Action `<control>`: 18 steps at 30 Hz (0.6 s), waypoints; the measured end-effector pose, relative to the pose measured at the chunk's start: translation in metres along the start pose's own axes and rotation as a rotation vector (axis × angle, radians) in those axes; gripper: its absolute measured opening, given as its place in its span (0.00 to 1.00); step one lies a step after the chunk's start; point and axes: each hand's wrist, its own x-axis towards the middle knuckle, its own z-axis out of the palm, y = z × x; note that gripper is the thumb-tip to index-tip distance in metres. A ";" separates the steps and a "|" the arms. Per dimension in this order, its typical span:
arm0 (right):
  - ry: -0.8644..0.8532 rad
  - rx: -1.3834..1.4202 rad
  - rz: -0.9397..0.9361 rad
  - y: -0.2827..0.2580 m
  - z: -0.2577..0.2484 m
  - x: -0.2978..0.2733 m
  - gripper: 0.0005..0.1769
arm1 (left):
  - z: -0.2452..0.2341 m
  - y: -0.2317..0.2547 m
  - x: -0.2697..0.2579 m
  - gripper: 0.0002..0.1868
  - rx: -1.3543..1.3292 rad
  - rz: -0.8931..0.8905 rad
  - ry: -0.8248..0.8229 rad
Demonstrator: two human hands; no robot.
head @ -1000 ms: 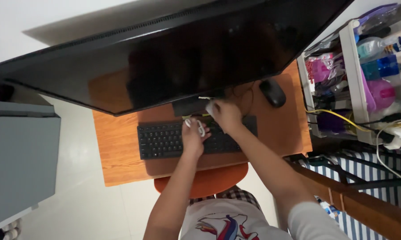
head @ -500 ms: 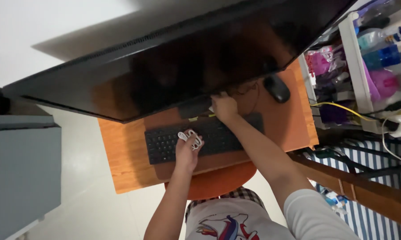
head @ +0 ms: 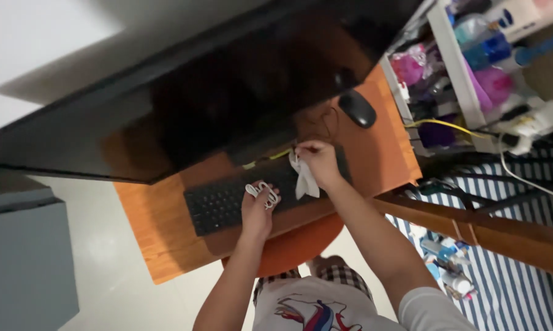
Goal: Cleaning a computer monitor and speakers using wet wipes.
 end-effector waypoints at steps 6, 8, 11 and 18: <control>0.121 0.458 0.360 0.006 -0.051 -0.023 0.08 | 0.040 -0.010 -0.009 0.14 -0.003 0.007 0.011; 0.051 0.586 0.389 0.008 -0.064 -0.035 0.10 | 0.045 -0.018 -0.011 0.13 0.027 0.037 -0.002; -0.081 0.770 0.421 0.013 -0.086 -0.062 0.12 | 0.064 -0.034 -0.028 0.11 0.090 0.058 -0.058; 0.057 0.780 0.544 0.026 -0.170 -0.197 0.11 | 0.084 -0.177 -0.085 0.16 0.300 -0.035 -0.209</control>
